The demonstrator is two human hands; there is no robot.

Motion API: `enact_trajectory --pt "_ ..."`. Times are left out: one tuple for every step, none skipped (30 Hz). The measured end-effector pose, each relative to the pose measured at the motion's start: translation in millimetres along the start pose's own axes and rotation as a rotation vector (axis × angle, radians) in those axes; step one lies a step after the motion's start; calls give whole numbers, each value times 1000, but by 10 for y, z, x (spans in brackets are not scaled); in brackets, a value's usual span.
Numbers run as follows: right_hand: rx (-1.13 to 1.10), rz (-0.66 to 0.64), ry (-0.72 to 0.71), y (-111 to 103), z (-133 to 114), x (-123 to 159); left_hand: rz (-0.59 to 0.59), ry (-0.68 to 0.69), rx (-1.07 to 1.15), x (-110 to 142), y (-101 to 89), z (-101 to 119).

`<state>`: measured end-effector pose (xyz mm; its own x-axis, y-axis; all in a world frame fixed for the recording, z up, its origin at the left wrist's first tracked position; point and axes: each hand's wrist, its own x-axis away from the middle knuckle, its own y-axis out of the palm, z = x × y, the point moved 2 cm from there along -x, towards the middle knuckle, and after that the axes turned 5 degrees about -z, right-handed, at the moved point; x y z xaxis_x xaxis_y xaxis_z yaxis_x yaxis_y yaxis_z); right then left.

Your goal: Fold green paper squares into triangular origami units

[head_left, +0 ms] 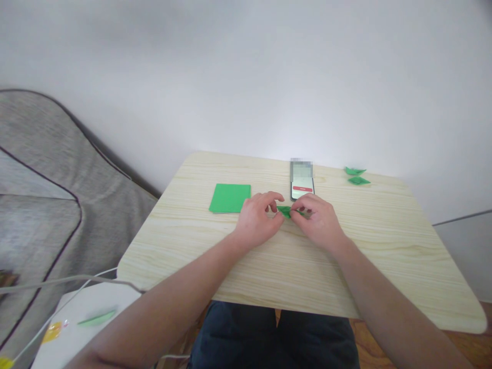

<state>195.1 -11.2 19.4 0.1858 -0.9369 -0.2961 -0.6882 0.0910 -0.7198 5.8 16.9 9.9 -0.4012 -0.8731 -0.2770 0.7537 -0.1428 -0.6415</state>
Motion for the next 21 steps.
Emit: enact_trajectory --pt "2 8 -2 -2 0 -2 8 16 -5 -1 -3 -5" --pt "9 13 0 -4 3 -3 13 30 -9 -2 -7 -9" --pt "20 15 4 -5 7 -3 15 43 -10 -4 -11 -10" --pt "36 11 8 -4 14 -4 14 53 -10 -7 -15 -11" --pt "55 0 11 0 21 -4 9 62 -10 -9 -17 -9" --pt "73 -14 13 4 30 -4 0 68 -10 -11 -17 -8" --pt "90 -28 15 9 40 -3 -11 71 -14 -13 -16 -5" --pt "104 -42 15 15 48 -4 -21 72 -19 -13 -13 -3" --pt "115 -53 17 19 56 -4 -30 70 -26 -14 -9 -1" --pt "123 -60 19 23 61 -5 -36 67 -32 -13 -5 0" --pt "130 -64 23 25 64 -5 -39 63 -37 -12 -2 2" --pt "138 -66 27 26 64 -6 -42 59 -40 -11 0 3" --pt "144 -69 30 26 62 -7 -43 57 -43 -10 2 4" --pt "147 -75 33 26 57 -7 -46 56 -46 -9 2 6" --pt "148 -82 33 26 51 -6 -49 56 -48 -8 2 8" --pt "147 -89 34 24 43 -5 -53 56 -50 -8 1 9" --pt "146 -95 35 23 37 -4 -59 56 -52 -7 1 9" --pt "144 -102 37 22 31 -4 -64 56 -52 -7 0 9" --pt "144 -108 40 22 27 -3 -69 57 -52 -6 0 8" --pt "146 -115 45 23 25 -3 -75 59 -51 -5 1 6" --pt "149 -122 49 25 25 -4 -82 61 -50 -5 2 4"
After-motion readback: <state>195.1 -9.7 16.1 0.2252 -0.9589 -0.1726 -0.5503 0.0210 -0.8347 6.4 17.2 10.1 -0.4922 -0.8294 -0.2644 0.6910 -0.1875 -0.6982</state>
